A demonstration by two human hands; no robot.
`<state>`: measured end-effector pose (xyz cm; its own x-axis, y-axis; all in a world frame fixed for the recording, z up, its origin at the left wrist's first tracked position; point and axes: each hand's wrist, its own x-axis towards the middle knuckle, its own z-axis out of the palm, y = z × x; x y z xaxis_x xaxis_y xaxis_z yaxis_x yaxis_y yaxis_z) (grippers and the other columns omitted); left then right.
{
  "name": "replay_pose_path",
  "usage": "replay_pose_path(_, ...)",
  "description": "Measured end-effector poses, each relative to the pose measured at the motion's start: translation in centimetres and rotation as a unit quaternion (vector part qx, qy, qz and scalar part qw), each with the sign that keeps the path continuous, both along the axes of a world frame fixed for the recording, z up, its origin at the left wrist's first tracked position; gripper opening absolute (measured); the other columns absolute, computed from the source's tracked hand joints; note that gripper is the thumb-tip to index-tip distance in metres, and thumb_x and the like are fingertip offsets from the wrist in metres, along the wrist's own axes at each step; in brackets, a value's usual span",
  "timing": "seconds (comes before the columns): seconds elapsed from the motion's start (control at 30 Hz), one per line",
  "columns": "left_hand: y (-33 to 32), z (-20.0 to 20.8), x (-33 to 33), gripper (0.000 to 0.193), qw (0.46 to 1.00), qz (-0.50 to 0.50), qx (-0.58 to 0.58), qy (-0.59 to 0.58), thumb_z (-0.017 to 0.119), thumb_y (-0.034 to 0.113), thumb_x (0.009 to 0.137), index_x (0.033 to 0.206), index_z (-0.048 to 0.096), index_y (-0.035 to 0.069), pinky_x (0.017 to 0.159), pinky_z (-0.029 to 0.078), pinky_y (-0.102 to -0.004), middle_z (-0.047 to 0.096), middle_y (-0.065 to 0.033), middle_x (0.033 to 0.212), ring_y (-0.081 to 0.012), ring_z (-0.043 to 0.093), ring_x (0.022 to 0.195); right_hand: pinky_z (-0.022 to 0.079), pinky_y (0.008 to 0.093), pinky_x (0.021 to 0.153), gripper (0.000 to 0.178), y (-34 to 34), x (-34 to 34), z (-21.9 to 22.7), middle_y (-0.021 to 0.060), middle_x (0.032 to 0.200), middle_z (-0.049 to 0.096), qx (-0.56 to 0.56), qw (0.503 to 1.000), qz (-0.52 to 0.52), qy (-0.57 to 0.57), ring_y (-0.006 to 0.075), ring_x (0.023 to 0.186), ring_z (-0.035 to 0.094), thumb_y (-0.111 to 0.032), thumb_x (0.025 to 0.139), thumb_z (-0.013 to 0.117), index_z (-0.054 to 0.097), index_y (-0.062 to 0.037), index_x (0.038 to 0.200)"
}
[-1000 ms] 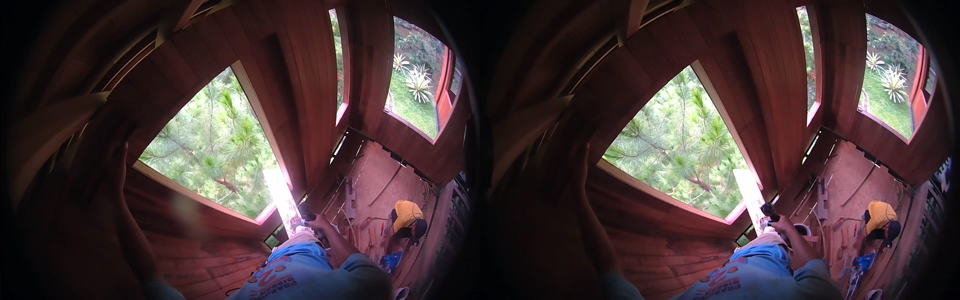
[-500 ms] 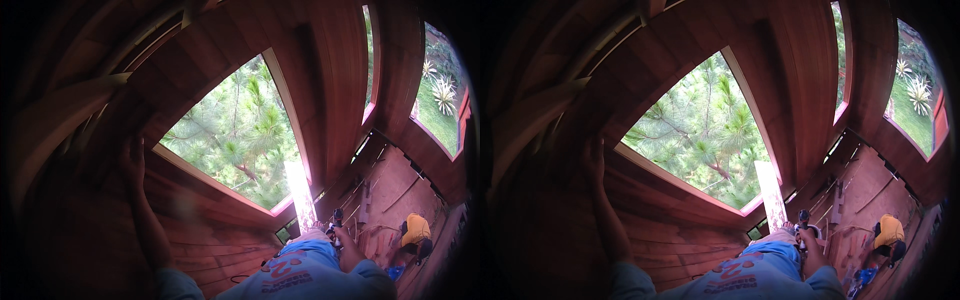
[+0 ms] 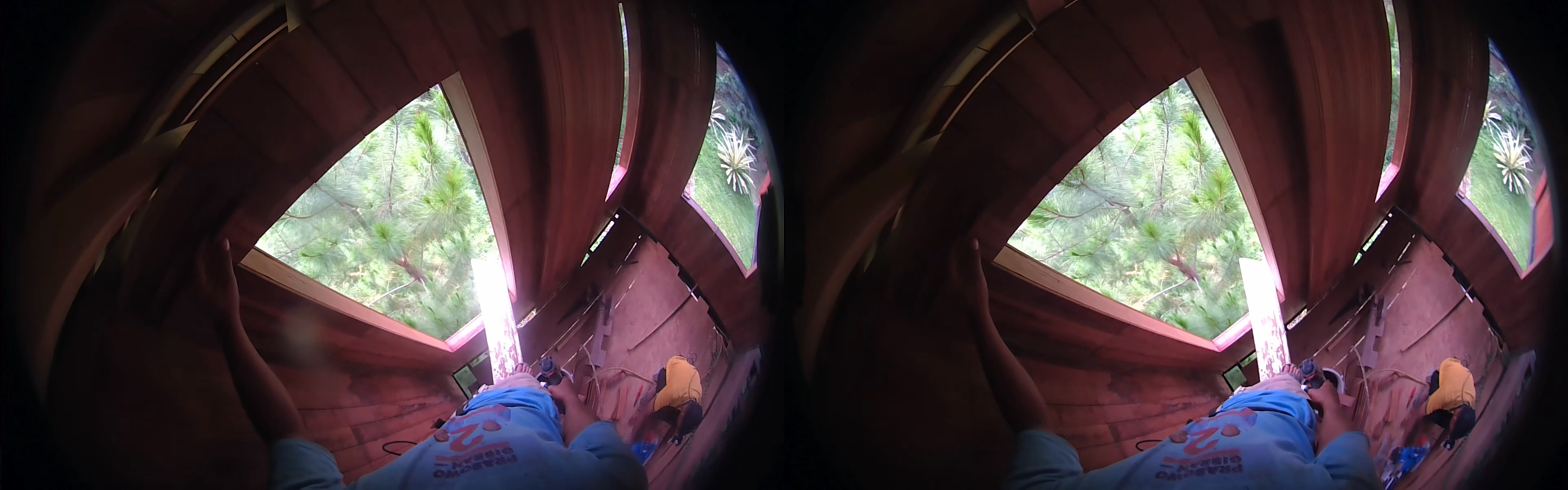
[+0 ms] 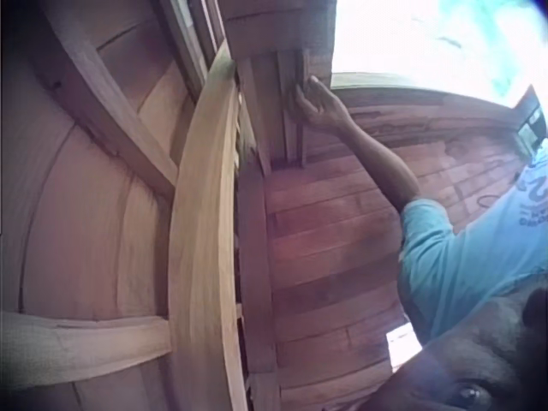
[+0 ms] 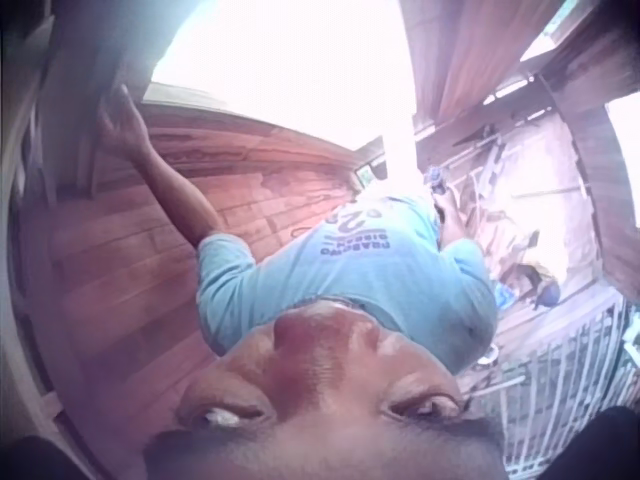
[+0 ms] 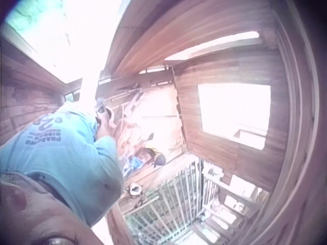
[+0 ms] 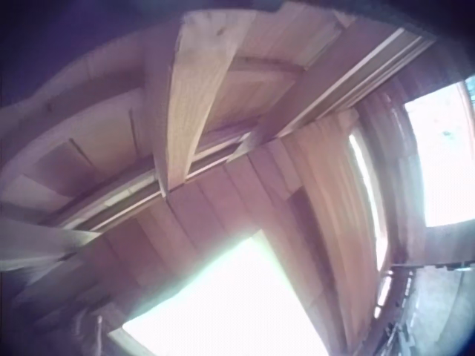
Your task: The person installs wooden panels on a curved ceiling using a nail gun. They repeatedly position each panel, secure it with the nail gun, and move to the next section. Another person is visible working nearby on the floor.
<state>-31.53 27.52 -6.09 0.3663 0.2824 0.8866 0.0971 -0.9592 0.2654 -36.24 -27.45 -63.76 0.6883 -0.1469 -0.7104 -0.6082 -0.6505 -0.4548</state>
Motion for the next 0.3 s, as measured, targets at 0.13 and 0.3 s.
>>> replay_pose_path(0.13, 0.1, -0.4, 2.2, 0.040, 0.995, -0.022, 0.095, 0.000, 0.073, 0.024, 0.087, 0.113, 0.061, -0.005, 0.086, 0.054, -0.0322, 0.068, -0.0156, 0.106, -0.0208, 0.066, 0.100, 0.050, 0.0402, 0.091, 0.061, -3.1, -2.2, -7.2, 0.0247, 0.111, 0.066, -0.002, 0.999, 0.003, -0.039, 0.0349, 0.108, 0.064, -0.035, 0.064, 0.075, 0.064, 0.0015, 0.112)
replay_pose_path(0.3, 1.2, -2.1, 4.0, 0.035, 1.000, -0.020, 0.004, 0.000, 0.074, 0.020, 0.087, 0.112, 0.063, -0.002, 0.092, 0.050, -0.0312, 0.069, -0.0132, 0.106, -0.0224, 0.063, 0.106, 0.050, 0.0398, 0.091, 0.081, -3.4, 0.9, -5.6, 0.0205, 0.119, 0.063, 0.030, 0.999, 0.015, 0.015, 0.0308, 0.107, 0.064, -0.028, 0.062, 0.078, 0.050, -0.0044, 0.134)
